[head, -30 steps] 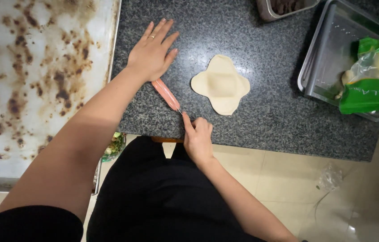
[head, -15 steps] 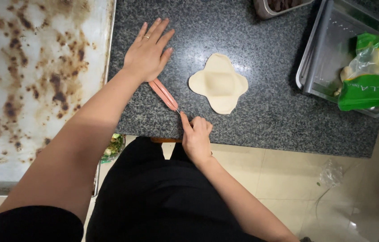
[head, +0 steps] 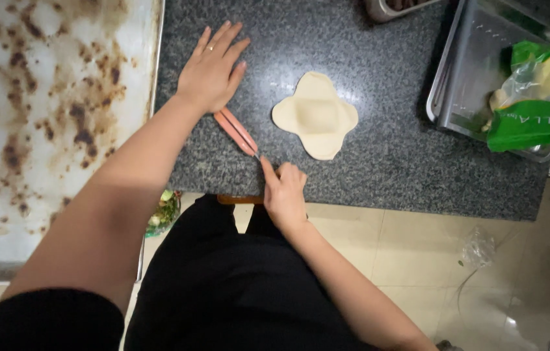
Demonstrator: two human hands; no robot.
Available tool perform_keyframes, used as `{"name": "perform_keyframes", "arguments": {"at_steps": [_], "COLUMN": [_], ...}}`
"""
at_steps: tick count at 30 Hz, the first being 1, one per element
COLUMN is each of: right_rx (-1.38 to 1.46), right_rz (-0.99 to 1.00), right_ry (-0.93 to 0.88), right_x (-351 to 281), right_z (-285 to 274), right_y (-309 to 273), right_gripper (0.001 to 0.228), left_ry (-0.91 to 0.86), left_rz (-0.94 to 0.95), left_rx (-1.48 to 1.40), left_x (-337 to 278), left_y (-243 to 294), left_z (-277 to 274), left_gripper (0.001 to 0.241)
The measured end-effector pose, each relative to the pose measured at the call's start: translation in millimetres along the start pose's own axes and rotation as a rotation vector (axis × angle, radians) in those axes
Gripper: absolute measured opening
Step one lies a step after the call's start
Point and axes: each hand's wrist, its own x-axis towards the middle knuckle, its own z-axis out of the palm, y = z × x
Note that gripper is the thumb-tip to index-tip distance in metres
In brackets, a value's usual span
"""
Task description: Preparing a sausage roll by cutting a sausage, adding cheese, and wrapping it in dough.
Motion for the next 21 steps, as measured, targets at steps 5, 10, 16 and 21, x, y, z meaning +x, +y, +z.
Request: {"name": "perform_keyframes", "arguments": {"at_steps": [5, 10, 16, 21], "right_rx": [0.152, 0.171, 0.264, 0.328], "right_rz": [0.045, 0.04, 0.1, 0.19], "right_ry": [0.04, 0.002, 0.029, 0.021], "right_x": [8, -3, -9, -9], "right_z": [-22, -7, 0, -7], "right_y": [-7, 8, -5, -16], "right_gripper": [0.045, 0.047, 0.043, 0.043], "left_ry": [0.354, 0.6, 0.251, 0.189], "left_rz": [-0.226, -0.649, -1.168, -1.094], "left_rx": [-0.221, -0.374, -0.87, -0.659], "left_x": [-9, -84, -109, -113], "left_y": [43, 76, 105, 85], "left_z": [-36, 13, 22, 39], "left_gripper": [0.035, 0.044, 0.078, 0.063]}}
